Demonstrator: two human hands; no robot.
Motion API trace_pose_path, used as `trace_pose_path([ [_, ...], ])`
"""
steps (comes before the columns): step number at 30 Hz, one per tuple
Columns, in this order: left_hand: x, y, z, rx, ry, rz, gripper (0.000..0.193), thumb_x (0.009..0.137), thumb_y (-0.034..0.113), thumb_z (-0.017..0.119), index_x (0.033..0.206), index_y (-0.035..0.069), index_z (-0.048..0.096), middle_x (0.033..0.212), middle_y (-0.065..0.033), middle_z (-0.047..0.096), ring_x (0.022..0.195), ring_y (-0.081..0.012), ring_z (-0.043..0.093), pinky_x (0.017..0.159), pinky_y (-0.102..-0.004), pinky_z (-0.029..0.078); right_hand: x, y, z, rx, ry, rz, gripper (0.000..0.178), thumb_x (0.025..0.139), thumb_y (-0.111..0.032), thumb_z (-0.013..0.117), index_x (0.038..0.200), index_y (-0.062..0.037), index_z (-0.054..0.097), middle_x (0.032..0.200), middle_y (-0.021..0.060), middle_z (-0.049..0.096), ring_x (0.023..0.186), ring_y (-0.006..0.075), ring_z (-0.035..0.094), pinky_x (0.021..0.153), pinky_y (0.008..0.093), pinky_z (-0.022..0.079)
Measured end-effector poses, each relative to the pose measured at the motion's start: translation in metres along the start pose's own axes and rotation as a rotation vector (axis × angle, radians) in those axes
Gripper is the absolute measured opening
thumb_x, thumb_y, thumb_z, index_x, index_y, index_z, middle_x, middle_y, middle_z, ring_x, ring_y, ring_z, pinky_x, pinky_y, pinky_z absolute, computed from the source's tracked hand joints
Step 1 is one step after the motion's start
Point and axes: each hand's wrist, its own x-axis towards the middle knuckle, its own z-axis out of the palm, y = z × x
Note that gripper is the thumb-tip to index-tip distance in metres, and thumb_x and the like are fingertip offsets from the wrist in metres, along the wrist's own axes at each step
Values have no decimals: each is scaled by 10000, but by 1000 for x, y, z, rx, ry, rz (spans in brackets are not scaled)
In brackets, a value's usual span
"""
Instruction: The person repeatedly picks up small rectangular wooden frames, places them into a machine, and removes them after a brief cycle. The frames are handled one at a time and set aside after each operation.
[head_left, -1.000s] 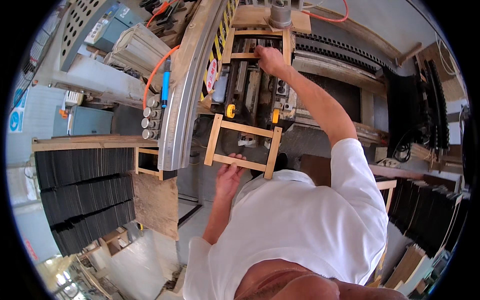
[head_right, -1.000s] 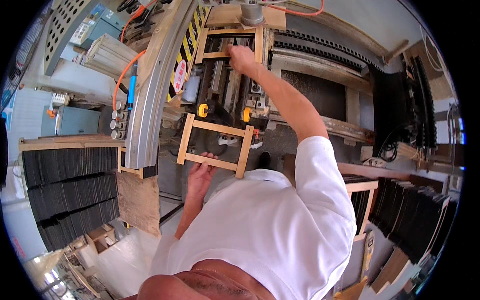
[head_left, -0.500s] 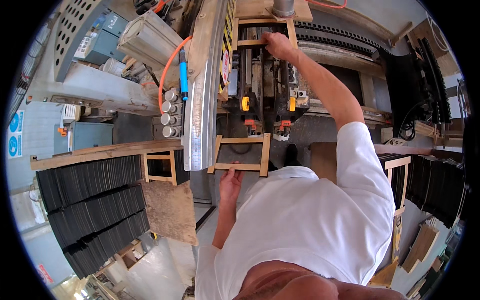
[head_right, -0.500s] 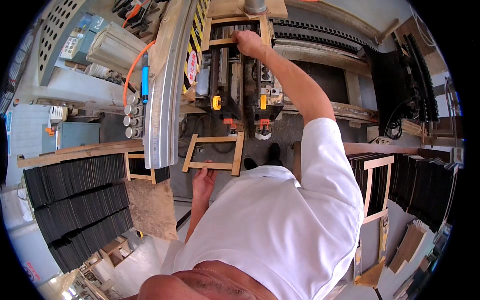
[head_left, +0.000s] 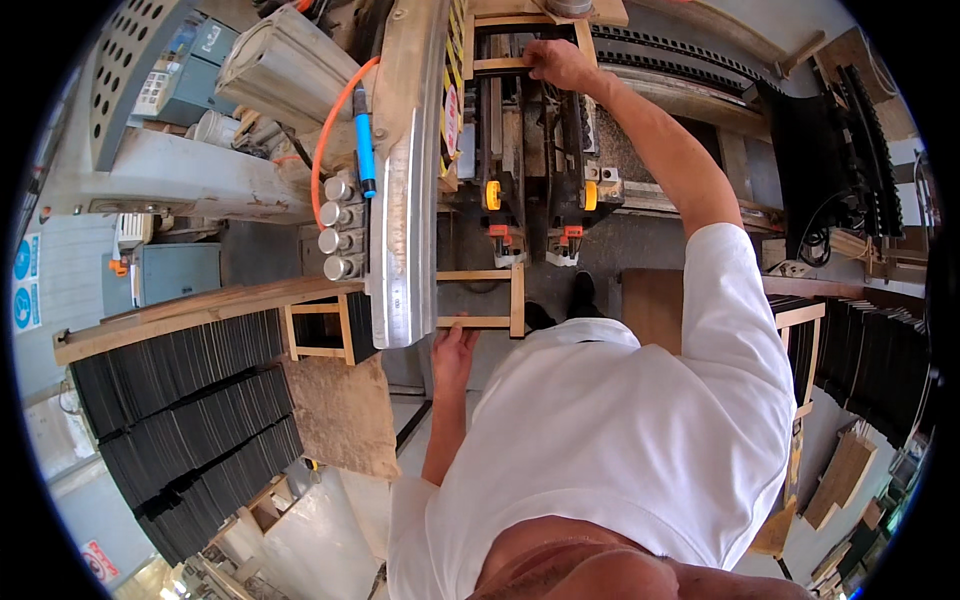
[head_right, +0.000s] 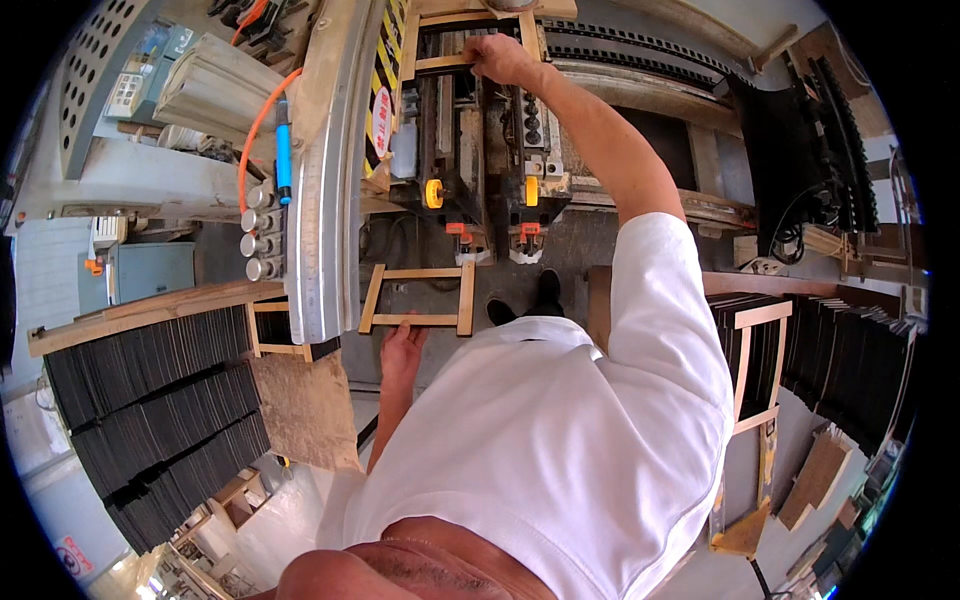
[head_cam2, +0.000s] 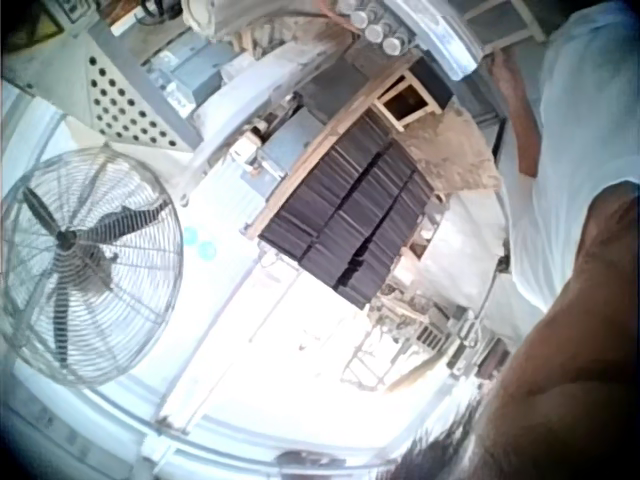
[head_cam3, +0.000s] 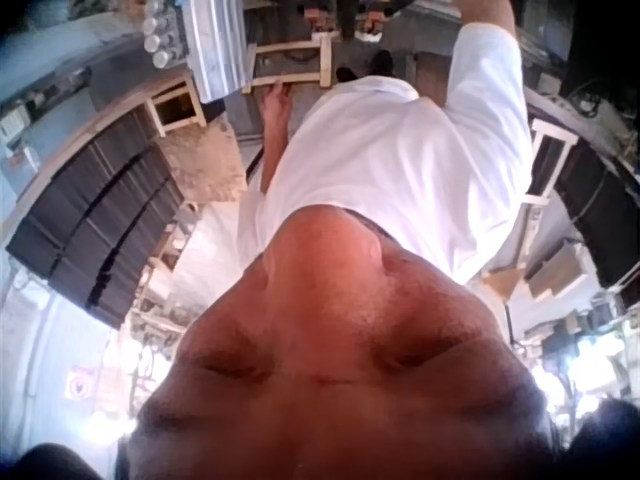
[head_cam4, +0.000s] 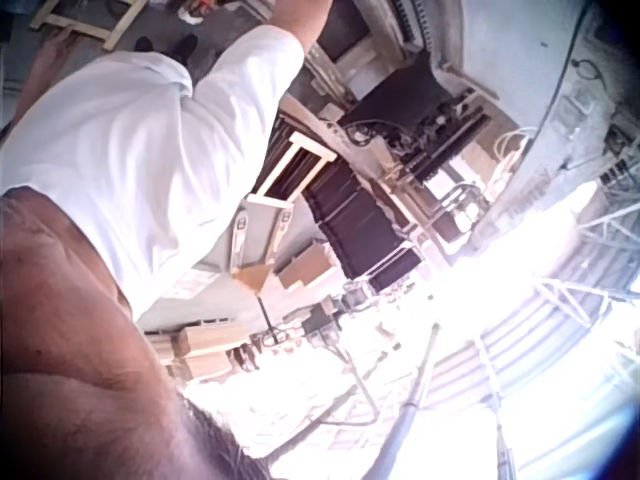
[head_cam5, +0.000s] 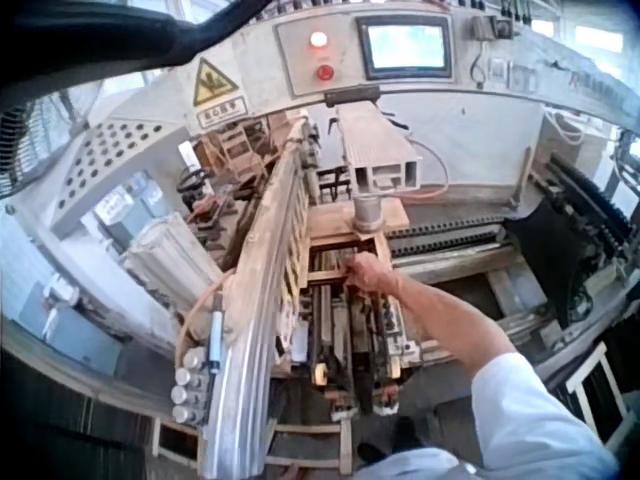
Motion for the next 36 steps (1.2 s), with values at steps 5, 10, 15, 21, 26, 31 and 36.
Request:
trace_pose_path([
  [5, 14, -15, 7, 52, 0, -27, 276, 974, 74, 526, 1241, 7, 506, 1221, -104, 597, 1099, -217, 595, 969, -390, 502, -3, 4, -3, 5, 13, -60, 250, 747, -124, 748, 970, -65, 652, 891, 122, 699, 893, 318, 668, 777, 435, 527],
  [10, 27, -33, 23, 192, 20, -31, 241, 981, 119, 537, 1199, 16, 549, 1202, -87, 613, 1108, -226, 592, 996, -416, 469, -4, 1, 5, 7, 16, -67, 249, 788, -148, 713, 1009, -86, 617, 935, 153, 683, 907, 367, 647, 780, 472, 516],
  [15, 18, -55, 39, 255, 96, -54, 287, 981, 79, 518, 1249, -23, 503, 1235, -111, 599, 1108, -237, 593, 972, -414, 490, -13, -6, -3, -66, -64, -107, 276, 826, -69, 571, 1101, -43, 552, 944, 203, 674, 900, 400, 647, 748, 507, 510],
  [21, 10, -69, 47, 255, 101, -60, 280, 972, 86, 540, 1236, -2, 511, 1216, -117, 602, 1132, -247, 585, 976, -434, 485, -9, 3, -2, -17, -65, -144, 268, 776, -57, 601, 1039, -30, 556, 896, 217, 669, 889, 411, 645, 743, 498, 506],
  [26, 4, -71, 59, 232, 139, -37, 300, 949, 73, 590, 1230, 4, 514, 1204, -130, 602, 1132, -262, 583, 992, -448, 476, -4, -1, -9, 145, -79, -97, 174, 752, -62, 618, 926, -76, 617, 890, 172, 676, 917, 390, 637, 770, 489, 491],
  [31, 1, -72, 80, 174, 144, -61, 303, 937, 68, 610, 1216, -3, 516, 1215, -135, 592, 1133, -268, 575, 1001, -450, 469, -1, -3, -14, 97, -106, -50, 145, 763, -76, 644, 908, -77, 642, 934, 154, 680, 962, 363, 635, 795, 475, 499],
  [36, 3, -74, 82, 277, 118, -7, 311, 944, 101, 601, 1221, -14, 518, 1221, -123, 592, 1119, -257, 577, 1003, -439, 456, -6, -2, -13, 36, -109, -150, 257, 780, -96, 657, 1024, -52, 592, 929, 179, 679, 953, 379, 638, 800, 491, 503],
])
